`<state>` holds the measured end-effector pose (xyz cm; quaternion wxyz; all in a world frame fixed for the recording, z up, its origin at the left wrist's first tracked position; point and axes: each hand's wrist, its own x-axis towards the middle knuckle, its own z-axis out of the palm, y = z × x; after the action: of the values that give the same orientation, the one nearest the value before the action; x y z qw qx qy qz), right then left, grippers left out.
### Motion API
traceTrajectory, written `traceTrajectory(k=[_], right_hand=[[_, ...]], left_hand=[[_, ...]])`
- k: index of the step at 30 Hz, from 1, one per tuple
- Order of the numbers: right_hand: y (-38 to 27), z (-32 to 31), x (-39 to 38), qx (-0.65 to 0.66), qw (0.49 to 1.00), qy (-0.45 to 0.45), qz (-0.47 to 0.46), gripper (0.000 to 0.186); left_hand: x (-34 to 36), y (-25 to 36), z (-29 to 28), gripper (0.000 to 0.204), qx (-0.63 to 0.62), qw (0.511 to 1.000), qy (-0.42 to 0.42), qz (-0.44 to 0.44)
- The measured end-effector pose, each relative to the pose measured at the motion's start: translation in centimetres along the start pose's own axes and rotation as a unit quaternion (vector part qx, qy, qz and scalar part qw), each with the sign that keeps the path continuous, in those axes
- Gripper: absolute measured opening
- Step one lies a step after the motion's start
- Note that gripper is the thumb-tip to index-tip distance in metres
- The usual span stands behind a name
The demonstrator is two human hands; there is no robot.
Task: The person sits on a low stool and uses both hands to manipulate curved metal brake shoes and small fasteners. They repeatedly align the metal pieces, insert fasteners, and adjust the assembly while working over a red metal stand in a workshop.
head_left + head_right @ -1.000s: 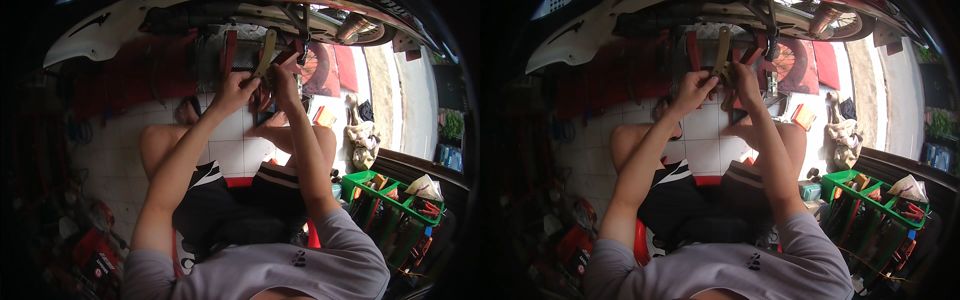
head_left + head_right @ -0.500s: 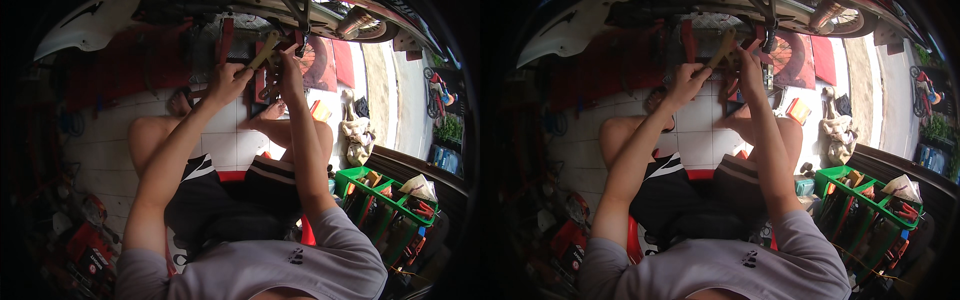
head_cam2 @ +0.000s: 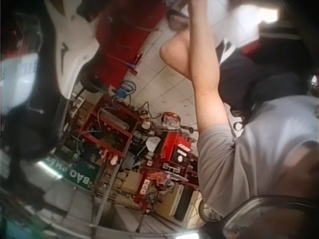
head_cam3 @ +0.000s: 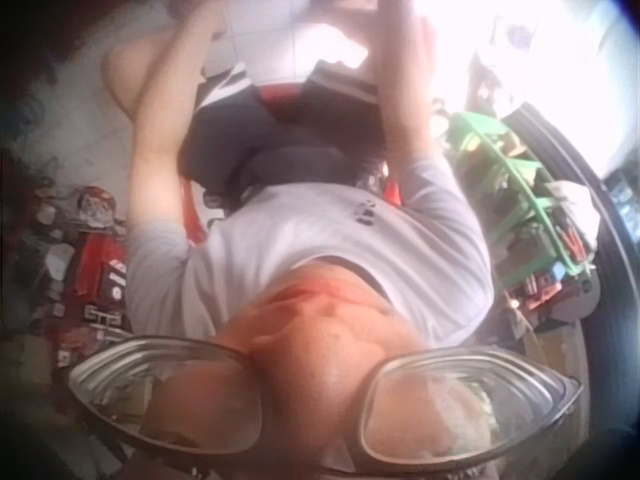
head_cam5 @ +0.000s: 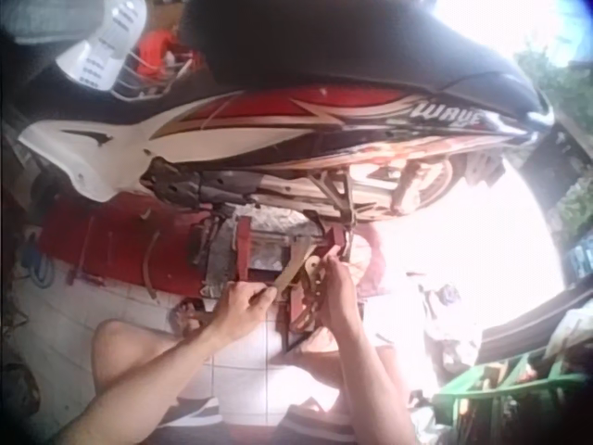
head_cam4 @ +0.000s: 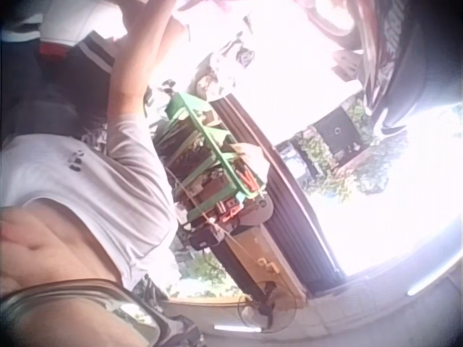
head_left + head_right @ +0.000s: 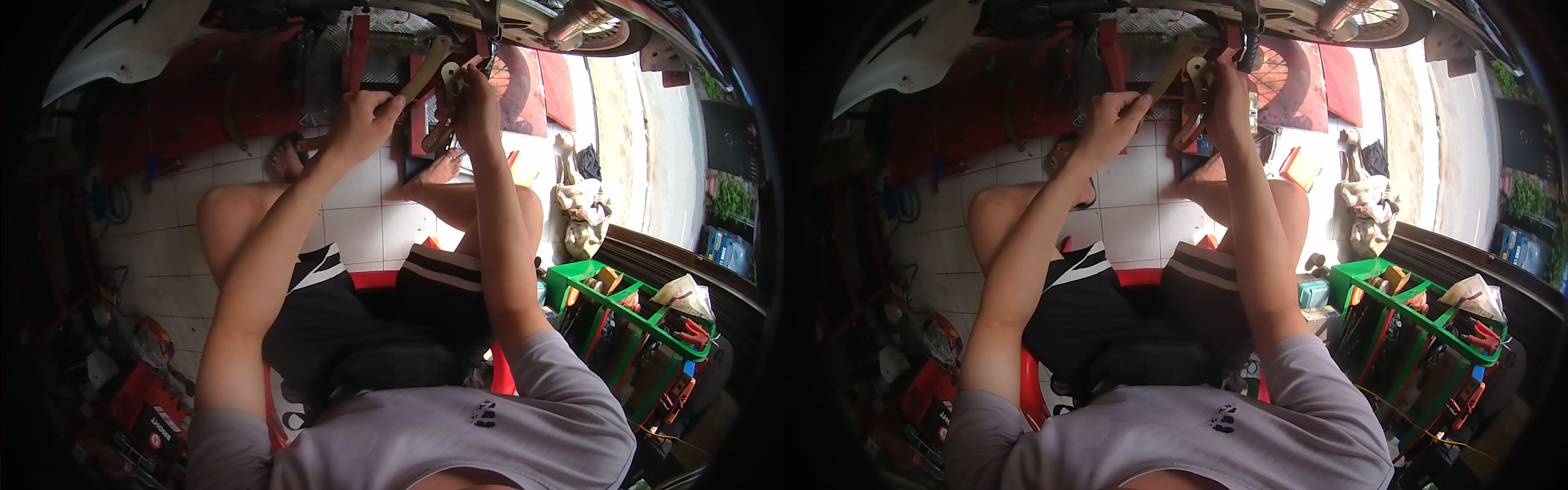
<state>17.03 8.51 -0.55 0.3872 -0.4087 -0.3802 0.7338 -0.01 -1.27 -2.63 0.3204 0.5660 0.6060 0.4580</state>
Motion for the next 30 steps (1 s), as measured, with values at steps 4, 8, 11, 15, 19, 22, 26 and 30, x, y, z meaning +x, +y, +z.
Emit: traceTrajectory(k=[4, 8, 11, 15, 19, 22, 26, 30], right_hand=[[0.1, 0.0, 0.1, 0.037, 0.999, 0.014, -0.008, 0.030], [-0.2, 0.0, -0.1, 0.021, 1.000, -0.002, -0.010, 0.031], [-0.4, 0.2, -0.2, 0.016, 1.000, -0.002, -0.006, 0.032], [-0.1, -0.2, 0.2, 0.011, 1.000, -0.020, -0.008, 0.032], [-0.4, 0.3, -0.1, -0.016, 1.000, 0.005, -0.010, 0.031], [-0.3, 0.4, -0.3, -0.013, 1.000, 0.012, -0.004, 0.029], [0.0, -0.4, 0.2, -0.002, 1.000, -0.022, -0.007, 0.029], [0.0, -0.6, 0.3, -0.011, 0.999, -0.034, 0.003, 0.029]], left_hand=[[0.1, -0.1, 0.0, 0.039, 0.002, 1.000, 0.003, -0.019], [0.1, 0.2, -0.1, 0.038, 0.003, 1.000, 0.007, -0.019], [0.1, 0.2, -0.1, 0.037, 0.013, 1.000, 0.005, -0.017], [0.1, 0.3, -0.2, 0.037, 0.023, 1.000, -0.002, -0.019], [0.0, 0.3, -0.3, 0.037, 0.021, 0.999, -0.004, -0.029], [-0.1, 0.4, -0.4, 0.037, 0.017, 0.999, -0.007, -0.034], [0.0, 0.2, -0.1, 0.036, 0.025, 0.999, -0.001, -0.024], [0.0, 0.2, -0.1, 0.036, 0.034, 0.999, -0.013, -0.033]])
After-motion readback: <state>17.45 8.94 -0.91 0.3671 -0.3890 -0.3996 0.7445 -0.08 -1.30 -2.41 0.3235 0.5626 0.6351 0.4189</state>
